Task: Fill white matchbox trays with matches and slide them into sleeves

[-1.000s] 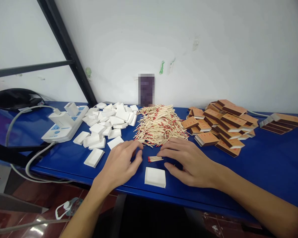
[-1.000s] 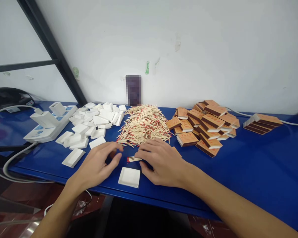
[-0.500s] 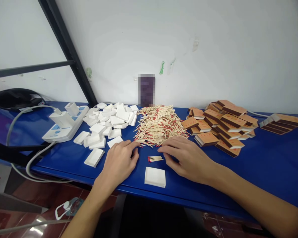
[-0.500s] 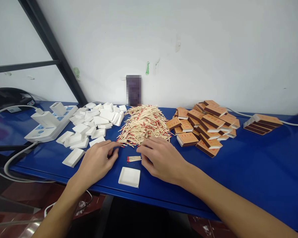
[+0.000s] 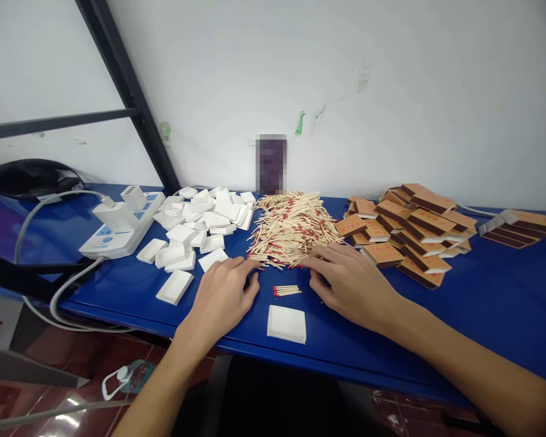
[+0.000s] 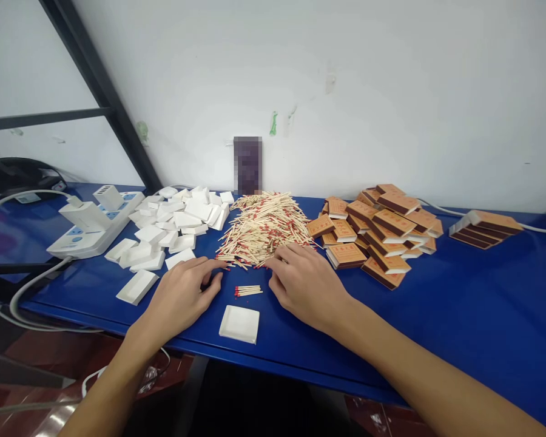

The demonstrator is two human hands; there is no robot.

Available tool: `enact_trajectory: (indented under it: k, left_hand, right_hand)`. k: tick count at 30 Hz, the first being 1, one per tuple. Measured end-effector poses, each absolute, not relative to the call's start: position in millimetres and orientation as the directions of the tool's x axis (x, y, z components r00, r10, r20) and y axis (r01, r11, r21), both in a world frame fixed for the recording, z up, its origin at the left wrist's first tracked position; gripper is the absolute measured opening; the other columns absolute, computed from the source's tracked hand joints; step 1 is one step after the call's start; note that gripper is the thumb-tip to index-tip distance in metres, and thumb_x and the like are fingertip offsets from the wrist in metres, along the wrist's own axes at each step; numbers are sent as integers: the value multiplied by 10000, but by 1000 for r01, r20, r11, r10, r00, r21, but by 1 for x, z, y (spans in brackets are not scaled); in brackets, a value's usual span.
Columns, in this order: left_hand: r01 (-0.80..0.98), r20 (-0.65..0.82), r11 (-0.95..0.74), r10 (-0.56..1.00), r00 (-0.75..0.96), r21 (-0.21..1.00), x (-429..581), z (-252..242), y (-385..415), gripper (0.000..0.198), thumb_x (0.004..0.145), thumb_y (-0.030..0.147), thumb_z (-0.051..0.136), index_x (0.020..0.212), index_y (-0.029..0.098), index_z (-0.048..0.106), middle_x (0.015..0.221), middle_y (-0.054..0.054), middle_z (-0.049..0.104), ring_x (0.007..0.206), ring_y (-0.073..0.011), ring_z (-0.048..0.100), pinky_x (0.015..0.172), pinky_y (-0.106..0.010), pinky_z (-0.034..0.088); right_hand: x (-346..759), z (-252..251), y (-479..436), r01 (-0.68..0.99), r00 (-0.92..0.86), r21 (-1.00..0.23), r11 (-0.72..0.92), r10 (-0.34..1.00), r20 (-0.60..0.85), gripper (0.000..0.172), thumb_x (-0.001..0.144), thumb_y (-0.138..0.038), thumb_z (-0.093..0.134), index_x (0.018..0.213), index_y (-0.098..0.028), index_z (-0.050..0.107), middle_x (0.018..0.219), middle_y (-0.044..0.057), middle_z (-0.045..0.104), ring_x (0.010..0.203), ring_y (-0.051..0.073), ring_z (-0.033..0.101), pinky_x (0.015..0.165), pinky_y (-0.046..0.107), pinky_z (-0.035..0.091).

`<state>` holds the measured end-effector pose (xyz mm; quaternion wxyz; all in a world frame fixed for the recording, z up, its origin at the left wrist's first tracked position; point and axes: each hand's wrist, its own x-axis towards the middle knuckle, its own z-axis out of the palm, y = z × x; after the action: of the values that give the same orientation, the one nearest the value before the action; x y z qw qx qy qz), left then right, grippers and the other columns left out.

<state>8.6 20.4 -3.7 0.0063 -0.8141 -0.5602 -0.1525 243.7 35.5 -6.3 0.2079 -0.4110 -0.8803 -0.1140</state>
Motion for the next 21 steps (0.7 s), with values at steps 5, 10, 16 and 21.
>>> enact_trajectory:
  k: [5,10,16,21]
  left_hand:
    - [899,262,-400,900,348,180,8,-4,21,231,957,215,512,1114,223,681,886,-31,681,783,-206,635,695,-311,442]
    - [877,275,-446,879,390,180,7,-6,21,248,964,201,498,1155,216,655,889,-34,687,816,-218,643,737,-334,477]
    - [809,273,-546,830,486,220,6,-8,21,259,979,175,473,1170,204,645,1036,-47,719,939,-223,662,861,-373,503]
    - [794,271,-561,822,501,235,6,-9,21,249,979,176,484,1161,212,650,1080,-46,724,983,-225,671,902,-384,508]
  right_hand:
    - [245,-9,36,777,-584,59,627,681,442,212,885,-117,539,964,-177,726,904,67,675,876,240,602,783,356,436]
    - [247,-11,38,768,-601,93,634,662,449,211,886,-105,544,983,-180,716,917,71,677,885,251,600,792,369,434]
    - [248,-14,41,760,-618,147,633,633,466,218,868,-77,557,974,-183,714,919,74,686,865,245,594,765,360,426]
    - [248,-15,43,750,-633,171,639,616,469,186,893,-93,564,947,-186,716,898,67,686,850,235,582,758,355,415]
